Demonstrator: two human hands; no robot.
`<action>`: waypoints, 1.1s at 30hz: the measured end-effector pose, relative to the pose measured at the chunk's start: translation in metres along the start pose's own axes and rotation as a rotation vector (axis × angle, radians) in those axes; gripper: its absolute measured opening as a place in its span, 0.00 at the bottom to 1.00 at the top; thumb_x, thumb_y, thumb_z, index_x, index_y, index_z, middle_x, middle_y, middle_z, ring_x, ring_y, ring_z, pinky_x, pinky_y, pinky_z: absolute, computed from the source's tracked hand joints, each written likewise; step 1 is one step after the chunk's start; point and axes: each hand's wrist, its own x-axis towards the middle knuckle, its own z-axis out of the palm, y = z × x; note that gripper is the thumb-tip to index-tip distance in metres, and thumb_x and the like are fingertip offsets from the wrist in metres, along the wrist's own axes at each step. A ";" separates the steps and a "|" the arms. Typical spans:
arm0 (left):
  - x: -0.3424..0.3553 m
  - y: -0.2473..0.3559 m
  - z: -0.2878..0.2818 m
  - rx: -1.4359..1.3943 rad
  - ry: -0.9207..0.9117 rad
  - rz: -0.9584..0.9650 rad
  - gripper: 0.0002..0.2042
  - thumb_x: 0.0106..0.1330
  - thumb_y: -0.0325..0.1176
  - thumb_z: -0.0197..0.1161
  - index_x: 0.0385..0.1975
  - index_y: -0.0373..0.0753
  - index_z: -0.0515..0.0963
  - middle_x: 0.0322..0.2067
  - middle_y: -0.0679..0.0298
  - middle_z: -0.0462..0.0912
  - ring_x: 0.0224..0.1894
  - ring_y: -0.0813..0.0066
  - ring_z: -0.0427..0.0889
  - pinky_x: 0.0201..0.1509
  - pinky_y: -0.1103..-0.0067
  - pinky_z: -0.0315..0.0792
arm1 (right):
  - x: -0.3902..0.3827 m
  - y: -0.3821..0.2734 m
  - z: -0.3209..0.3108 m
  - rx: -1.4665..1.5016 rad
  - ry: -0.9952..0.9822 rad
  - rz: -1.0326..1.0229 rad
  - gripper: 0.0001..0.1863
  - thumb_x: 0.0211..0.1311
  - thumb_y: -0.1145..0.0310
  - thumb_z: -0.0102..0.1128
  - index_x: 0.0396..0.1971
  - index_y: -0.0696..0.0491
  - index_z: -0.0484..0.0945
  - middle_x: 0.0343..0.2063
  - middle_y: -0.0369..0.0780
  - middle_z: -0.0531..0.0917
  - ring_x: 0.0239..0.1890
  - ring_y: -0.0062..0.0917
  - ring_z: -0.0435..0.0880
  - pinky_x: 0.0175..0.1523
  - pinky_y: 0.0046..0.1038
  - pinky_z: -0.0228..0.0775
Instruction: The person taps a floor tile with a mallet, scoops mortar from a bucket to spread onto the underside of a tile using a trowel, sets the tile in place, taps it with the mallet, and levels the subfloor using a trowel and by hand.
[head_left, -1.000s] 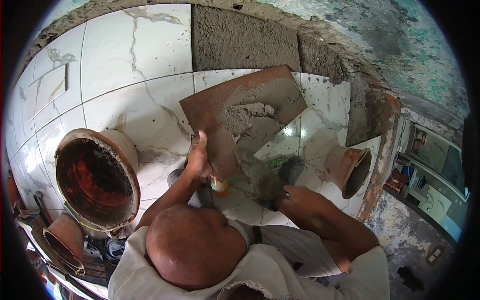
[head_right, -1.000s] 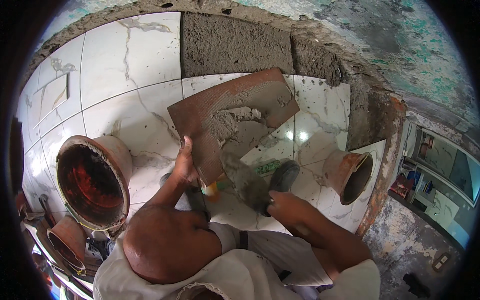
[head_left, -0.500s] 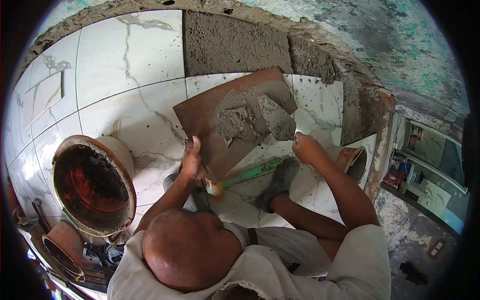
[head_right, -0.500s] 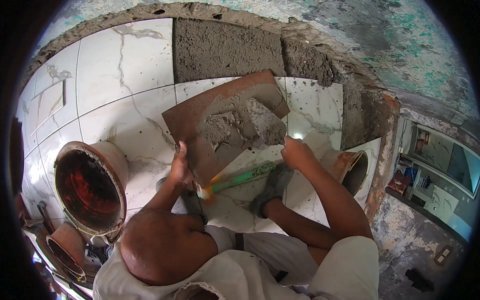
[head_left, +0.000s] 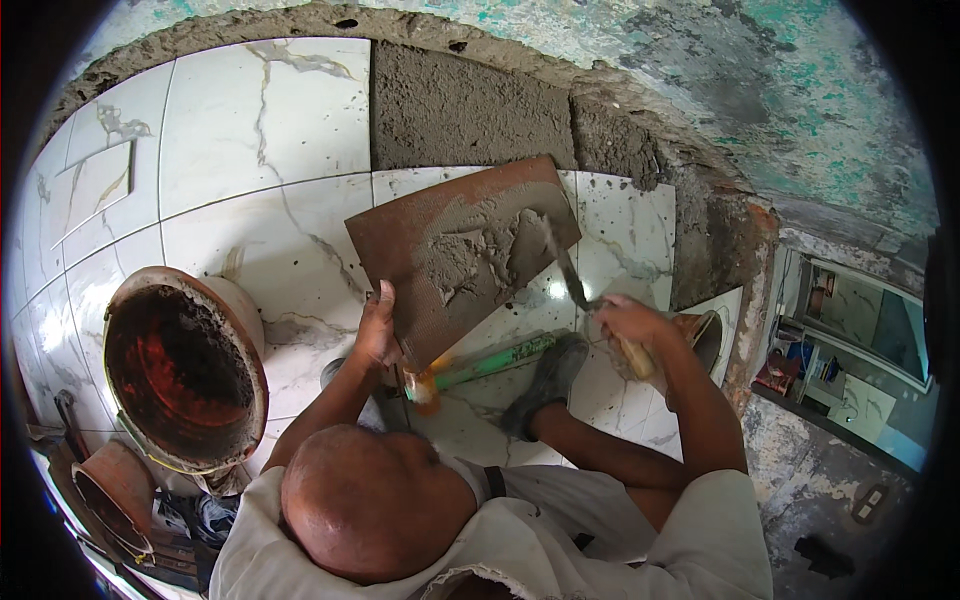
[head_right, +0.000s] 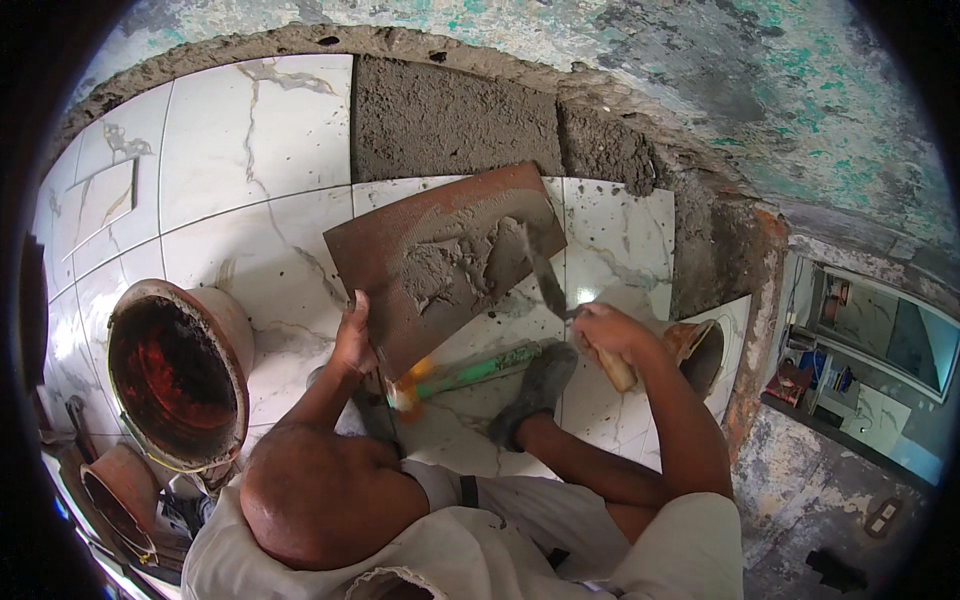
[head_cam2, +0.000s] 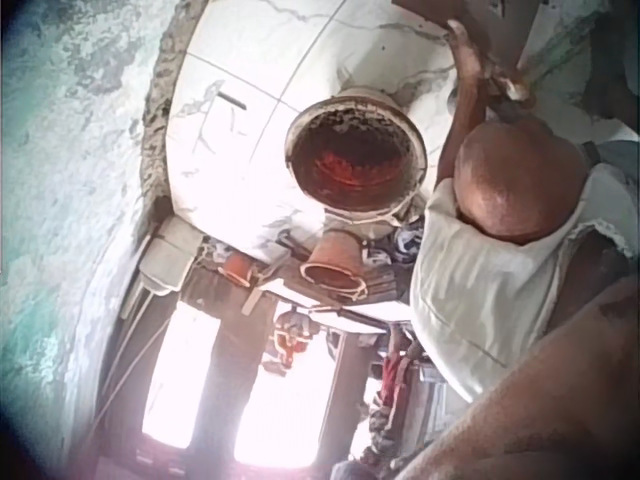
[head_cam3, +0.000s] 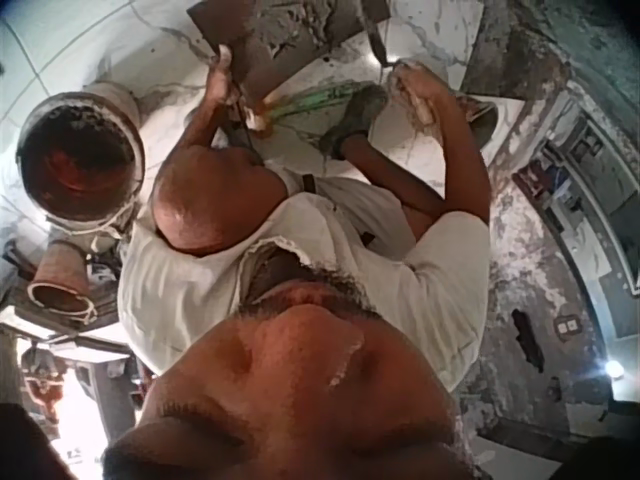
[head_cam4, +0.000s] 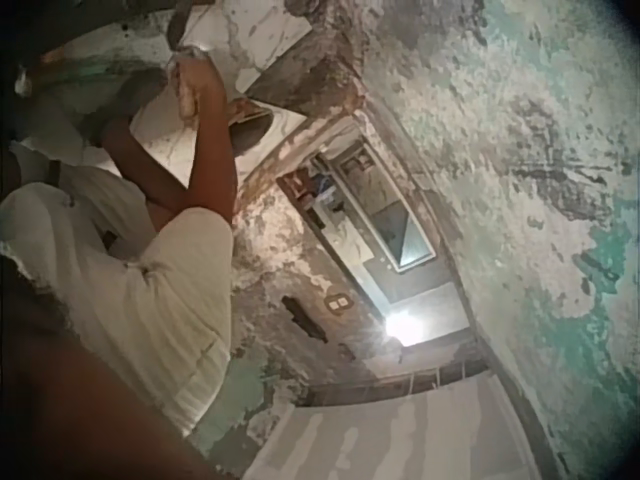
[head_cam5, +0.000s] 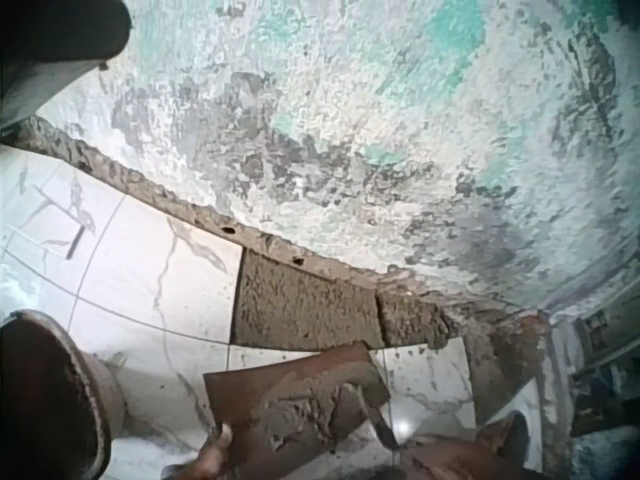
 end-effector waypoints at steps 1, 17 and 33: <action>-0.001 0.001 0.001 -0.013 -0.021 -0.012 0.37 0.65 0.60 0.52 0.61 0.33 0.58 0.57 0.54 0.69 0.58 0.60 0.72 0.61 0.59 0.69 | 0.011 -0.006 -0.003 0.021 0.086 0.004 0.20 0.59 0.66 0.55 0.50 0.56 0.66 0.23 0.39 0.74 0.17 0.24 0.73 0.21 0.30 0.70; -0.011 0.017 0.023 0.017 0.054 -0.049 0.48 0.59 0.74 0.39 0.70 0.42 0.46 0.68 0.57 0.53 0.68 0.60 0.56 0.69 0.57 0.56 | -0.006 -0.003 0.152 -0.551 0.092 -0.513 0.22 0.58 0.65 0.51 0.48 0.65 0.68 0.34 0.55 0.80 0.36 0.46 0.82 0.41 0.41 0.73; -0.010 0.015 0.018 -0.062 -0.186 -0.027 0.48 0.59 0.74 0.36 0.70 0.41 0.45 0.69 0.57 0.53 0.69 0.59 0.56 0.69 0.59 0.55 | -0.055 -0.027 0.097 -0.324 -0.060 -0.276 0.22 0.58 0.63 0.51 0.48 0.63 0.70 0.26 0.46 0.80 0.23 0.28 0.80 0.29 0.32 0.73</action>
